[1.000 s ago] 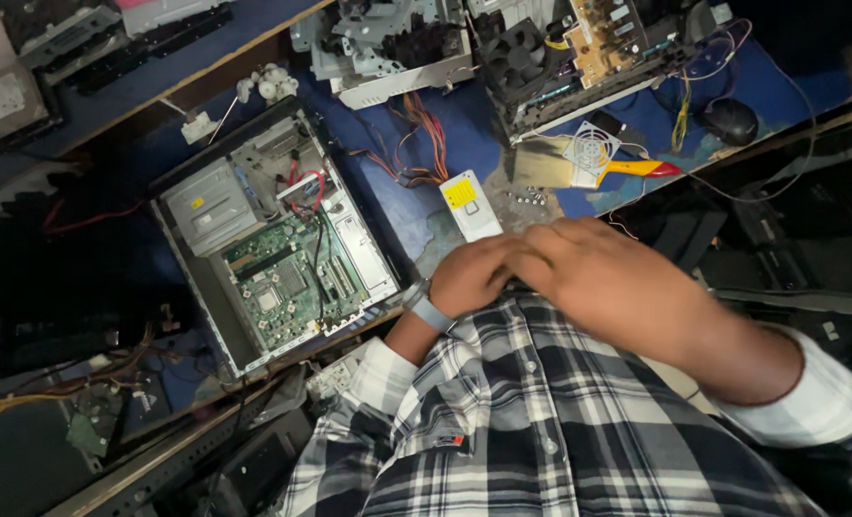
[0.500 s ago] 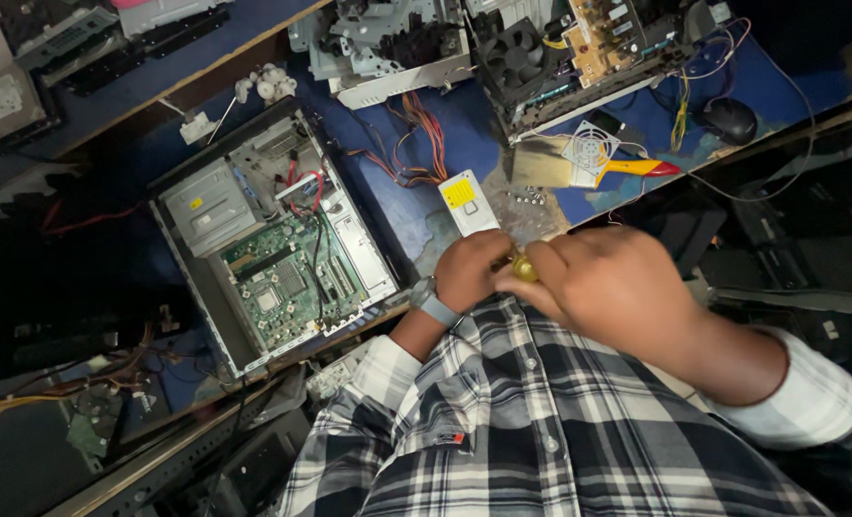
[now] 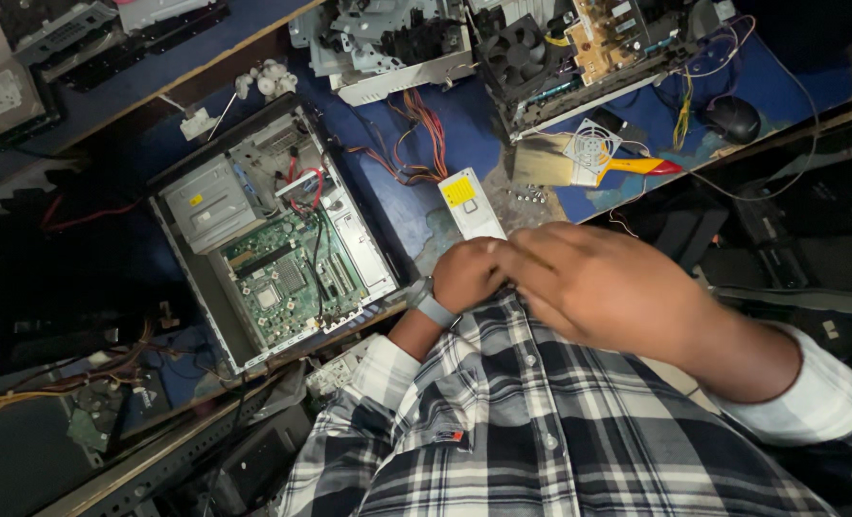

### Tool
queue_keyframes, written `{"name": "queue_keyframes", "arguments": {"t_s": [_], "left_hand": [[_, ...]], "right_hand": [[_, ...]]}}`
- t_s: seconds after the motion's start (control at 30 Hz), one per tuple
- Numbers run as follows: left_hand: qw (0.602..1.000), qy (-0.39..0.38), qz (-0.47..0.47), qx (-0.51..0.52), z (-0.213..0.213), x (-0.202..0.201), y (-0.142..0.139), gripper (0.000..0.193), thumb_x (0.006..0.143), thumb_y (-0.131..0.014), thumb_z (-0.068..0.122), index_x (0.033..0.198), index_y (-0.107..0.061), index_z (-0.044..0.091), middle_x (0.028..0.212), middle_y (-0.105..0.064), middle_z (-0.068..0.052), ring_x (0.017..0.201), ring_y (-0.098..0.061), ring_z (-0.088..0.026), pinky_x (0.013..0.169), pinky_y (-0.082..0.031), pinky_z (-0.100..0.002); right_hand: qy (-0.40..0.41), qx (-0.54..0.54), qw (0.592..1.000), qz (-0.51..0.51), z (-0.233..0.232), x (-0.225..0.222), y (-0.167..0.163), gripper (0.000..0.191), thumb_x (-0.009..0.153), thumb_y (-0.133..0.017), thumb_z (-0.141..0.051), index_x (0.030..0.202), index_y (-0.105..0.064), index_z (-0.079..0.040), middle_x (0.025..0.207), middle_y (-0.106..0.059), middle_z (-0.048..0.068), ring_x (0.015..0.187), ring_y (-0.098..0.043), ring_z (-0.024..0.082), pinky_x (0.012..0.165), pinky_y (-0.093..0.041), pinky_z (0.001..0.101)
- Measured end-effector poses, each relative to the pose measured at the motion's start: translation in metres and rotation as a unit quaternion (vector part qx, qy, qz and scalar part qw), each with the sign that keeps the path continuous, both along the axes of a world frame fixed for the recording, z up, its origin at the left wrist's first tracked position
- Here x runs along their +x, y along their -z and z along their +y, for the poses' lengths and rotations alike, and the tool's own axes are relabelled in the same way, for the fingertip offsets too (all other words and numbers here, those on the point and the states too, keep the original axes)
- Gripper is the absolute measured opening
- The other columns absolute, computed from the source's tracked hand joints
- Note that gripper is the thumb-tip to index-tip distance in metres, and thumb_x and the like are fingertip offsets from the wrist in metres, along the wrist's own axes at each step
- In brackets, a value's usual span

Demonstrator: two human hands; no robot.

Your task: The person uses a yellow screwdriver to remove screws from a white power supply unit, then lifts and sets it aside. They continue to unscrew and handle a small circuit board, placing it on the workbench among other disassembled computer parts.

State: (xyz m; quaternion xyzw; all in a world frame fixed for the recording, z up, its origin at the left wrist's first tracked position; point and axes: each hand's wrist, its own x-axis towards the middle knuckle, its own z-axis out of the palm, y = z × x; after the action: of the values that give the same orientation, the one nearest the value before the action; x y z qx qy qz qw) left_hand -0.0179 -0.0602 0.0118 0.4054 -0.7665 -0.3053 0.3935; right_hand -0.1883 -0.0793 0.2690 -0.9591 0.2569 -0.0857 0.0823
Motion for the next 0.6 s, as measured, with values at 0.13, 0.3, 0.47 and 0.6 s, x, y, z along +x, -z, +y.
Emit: {"name": "queue_keyframes", "arguments": {"t_s": [0.13, 0.3, 0.47, 0.6], "left_hand": [[1.000, -0.024, -0.006, 0.003, -0.003, 0.000, -0.002, 0.026, 0.081, -0.080, 0.019, 0.102, -0.069, 0.010, 0.097, -0.072, -0.011, 0.088, -0.071, -0.033, 0.077, -0.057, -0.042], [0.999, -0.019, -0.040, 0.005, -0.006, 0.006, -0.007, 0.032, 0.081, -0.083, 0.022, 0.106, -0.069, 0.008, 0.099, -0.072, -0.012, 0.092, -0.069, -0.035, 0.077, -0.056, -0.044], [0.992, -0.005, -0.120, 0.029, -0.006, 0.020, 0.010, 0.058, 0.076, -0.079, 0.019, 0.132, -0.063, 0.011, 0.127, -0.067, -0.010, 0.117, -0.064, -0.033, 0.095, -0.053, -0.043], [0.963, -0.010, -0.262, 0.062, -0.011, 0.022, 0.039, 0.069, 0.073, -0.080, 0.028, 0.138, -0.060, 0.020, 0.156, -0.047, -0.010, 0.142, -0.043, -0.035, 0.113, -0.039, -0.050]], "right_hand": [[0.084, 0.083, 0.986, 0.120, -0.002, 0.000, 0.008, 0.043, 0.094, -0.068, -0.037, 0.124, -0.064, -0.007, 0.104, -0.069, 0.011, 0.096, -0.069, 0.030, 0.084, -0.055, 0.0400], [0.043, 0.023, 0.998, -0.047, -0.003, 0.000, 0.016, 0.040, 0.089, -0.071, -0.019, 0.122, -0.064, 0.001, 0.111, -0.069, 0.016, 0.101, -0.069, 0.034, 0.085, -0.055, 0.0407], [0.023, 0.014, 0.996, -0.089, -0.010, -0.003, 0.020, 0.042, 0.085, -0.068, -0.011, 0.126, -0.063, -0.002, 0.118, -0.069, 0.017, 0.108, -0.068, 0.034, 0.097, -0.055, 0.0438], [0.032, 0.048, 0.993, -0.101, -0.010, -0.005, 0.030, 0.049, 0.083, -0.072, -0.013, 0.130, -0.063, -0.002, 0.116, -0.069, 0.016, 0.106, -0.067, 0.034, 0.097, -0.053, 0.0464]]}}
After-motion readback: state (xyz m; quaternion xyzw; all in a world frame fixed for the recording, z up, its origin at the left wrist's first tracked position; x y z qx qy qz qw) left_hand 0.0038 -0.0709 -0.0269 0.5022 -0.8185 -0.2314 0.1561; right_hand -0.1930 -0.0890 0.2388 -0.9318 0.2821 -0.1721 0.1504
